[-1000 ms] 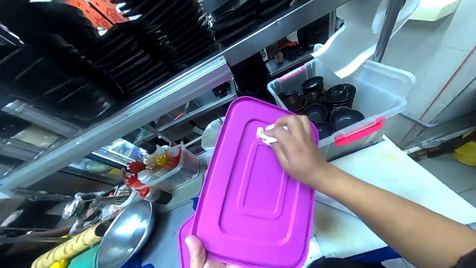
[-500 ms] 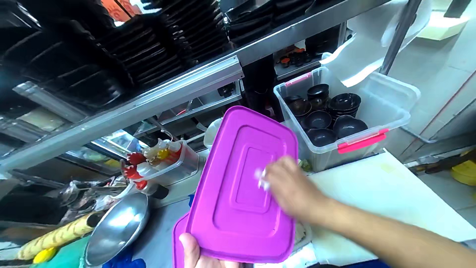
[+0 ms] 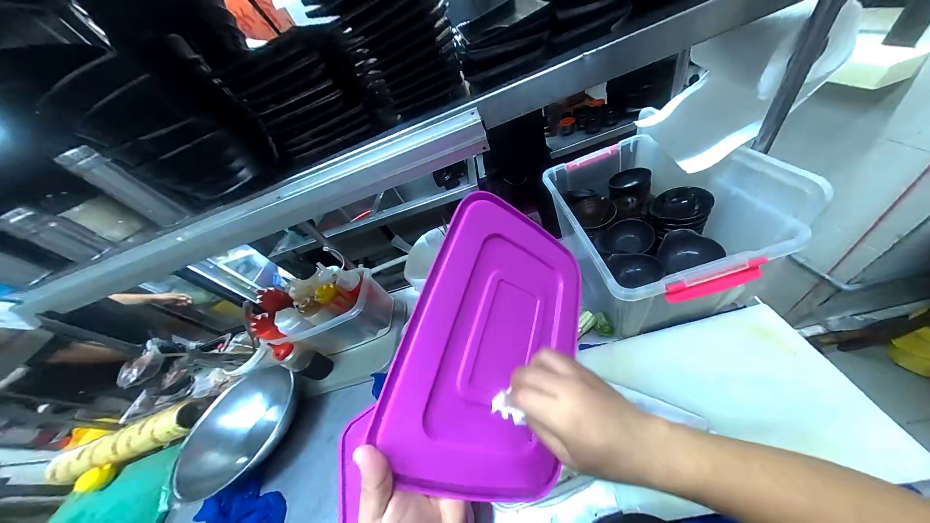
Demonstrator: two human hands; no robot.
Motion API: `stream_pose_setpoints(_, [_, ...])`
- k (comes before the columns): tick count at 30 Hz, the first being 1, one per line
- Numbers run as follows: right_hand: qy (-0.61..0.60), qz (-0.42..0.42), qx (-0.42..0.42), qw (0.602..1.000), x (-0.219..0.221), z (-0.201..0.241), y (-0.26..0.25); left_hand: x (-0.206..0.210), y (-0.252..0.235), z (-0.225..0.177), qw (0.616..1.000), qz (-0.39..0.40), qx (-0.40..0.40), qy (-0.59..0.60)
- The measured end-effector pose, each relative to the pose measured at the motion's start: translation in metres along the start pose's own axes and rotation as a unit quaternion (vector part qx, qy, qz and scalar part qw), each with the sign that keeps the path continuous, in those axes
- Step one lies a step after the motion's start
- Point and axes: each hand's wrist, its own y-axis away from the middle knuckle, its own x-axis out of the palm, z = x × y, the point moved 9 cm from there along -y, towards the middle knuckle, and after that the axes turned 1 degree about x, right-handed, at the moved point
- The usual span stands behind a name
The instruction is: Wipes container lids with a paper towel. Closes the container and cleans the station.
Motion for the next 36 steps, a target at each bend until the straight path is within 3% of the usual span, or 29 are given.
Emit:
stream_pose_setpoints(3, [0.023, 0.006, -0.051, 0.998, -0.011, 0.0, 0.001, 0.005, -0.001, 0.0, 1.0, 0.013, -0.007, -0.019])
stream_pose_setpoints(9, [0.17, -0.094, -0.01, 0.981, -0.069, -0.044, -0.01, 0.023, -0.006, -0.014, 0.996, 0.052, 0.022, -0.069])
stream_pose_setpoints(12, [0.159, -0.066, -0.008, 0.985, -0.055, -0.035, 0.0, 0.025, -0.008, -0.015, 0.992, 0.083, 0.031, -0.095])
stream_pose_setpoints(16, [0.046, 0.04, -0.058, 0.996, -0.008, 0.007, 0.02, 0.018, -0.005, 0.001, 0.993, 0.053, 0.016, -0.102])
stream_pose_setpoints(18, [0.037, 0.043, -0.065, 0.996, -0.009, 0.008, 0.021, 0.018, -0.005, 0.004, 0.992, 0.079, -0.003, -0.1])
stream_pose_setpoints(25, [0.139, -0.113, 0.034, 0.983, -0.083, -0.072, 0.002, 0.022, -0.007, -0.014, 0.991, 0.081, 0.003, -0.103])
stream_pose_setpoints(28, [0.153, -0.173, 0.068, 0.971, -0.101, -0.079, 0.007, 0.024, -0.009, -0.014, 0.995, 0.079, -0.003, -0.059])
stream_pose_setpoints(31, [0.16, -0.168, 0.106, 0.967, -0.088, -0.071, 0.015, 0.02, -0.007, -0.01, 0.998, 0.063, -0.006, -0.031])
stream_pose_setpoints(36, [0.1, -0.03, 0.099, 0.99, -0.017, -0.025, 0.04, 0.01, -0.002, 0.001, 0.998, 0.031, -0.011, -0.049])
